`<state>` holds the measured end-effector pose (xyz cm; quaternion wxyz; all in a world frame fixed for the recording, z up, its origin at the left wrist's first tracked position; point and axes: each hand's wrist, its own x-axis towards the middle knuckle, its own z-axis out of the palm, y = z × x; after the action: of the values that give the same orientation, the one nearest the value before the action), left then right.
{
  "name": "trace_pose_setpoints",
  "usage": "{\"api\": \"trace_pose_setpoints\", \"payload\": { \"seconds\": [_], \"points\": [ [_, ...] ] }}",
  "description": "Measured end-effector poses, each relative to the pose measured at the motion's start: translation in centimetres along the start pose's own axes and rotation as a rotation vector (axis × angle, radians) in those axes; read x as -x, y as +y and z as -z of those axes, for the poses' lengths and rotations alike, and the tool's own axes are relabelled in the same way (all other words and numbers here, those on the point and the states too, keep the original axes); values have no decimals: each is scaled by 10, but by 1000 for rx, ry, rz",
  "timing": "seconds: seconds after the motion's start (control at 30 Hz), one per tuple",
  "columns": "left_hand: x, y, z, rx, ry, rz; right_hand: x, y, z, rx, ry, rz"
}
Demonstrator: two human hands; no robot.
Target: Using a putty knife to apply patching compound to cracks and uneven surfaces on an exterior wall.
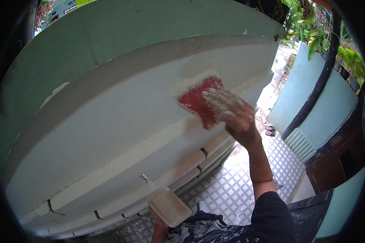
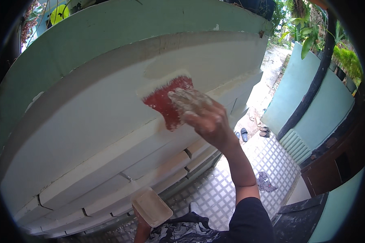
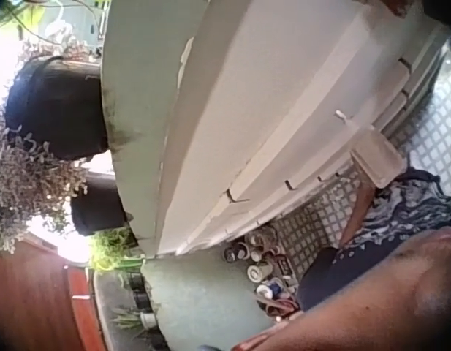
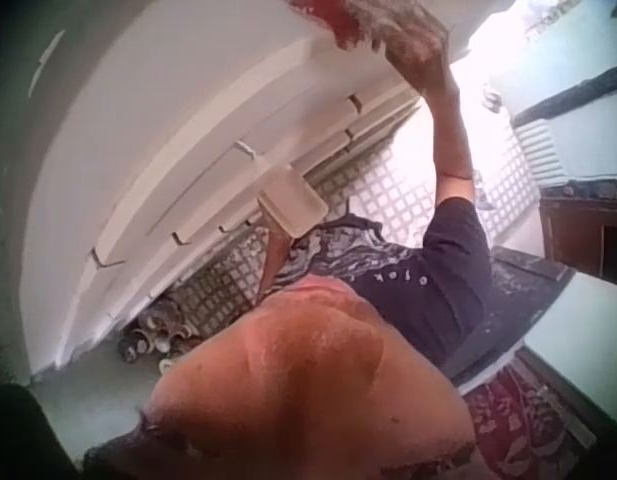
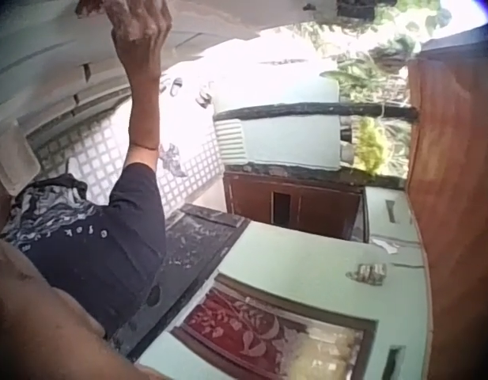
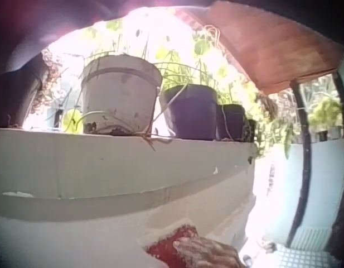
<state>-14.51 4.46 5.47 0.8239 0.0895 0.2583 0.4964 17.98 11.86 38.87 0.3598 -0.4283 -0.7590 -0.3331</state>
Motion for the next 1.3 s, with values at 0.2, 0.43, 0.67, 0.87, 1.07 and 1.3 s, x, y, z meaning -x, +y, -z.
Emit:
{"api": "trace_pose_setpoints", "payload": {
  "seconds": [0.2, 0.43, 0.67, 0.87, 1.07, 1.3],
  "points": [
    [-5, 2, -12, -14, -8, 31, -18, 16, 17, 35, 369, 78],
    [1, 2, -12, -14, -28, 7, 21, 40, 7, 247, 505, -269],
    [7, 3, -11, -33, -33, 13, -28, 1, -29, 354, 420, -373],
    [9, 7, -21, 14, -86, 86, -53, -85, -49, -78, 496, -45],
    [9, 7, -14, -19, -30, -4, -26, -30, -37, 74, 734, -469],
    [5, 2, 0, -17, -64, -14, -43, -55, -59, 83, 652, -358]
  ]
}}
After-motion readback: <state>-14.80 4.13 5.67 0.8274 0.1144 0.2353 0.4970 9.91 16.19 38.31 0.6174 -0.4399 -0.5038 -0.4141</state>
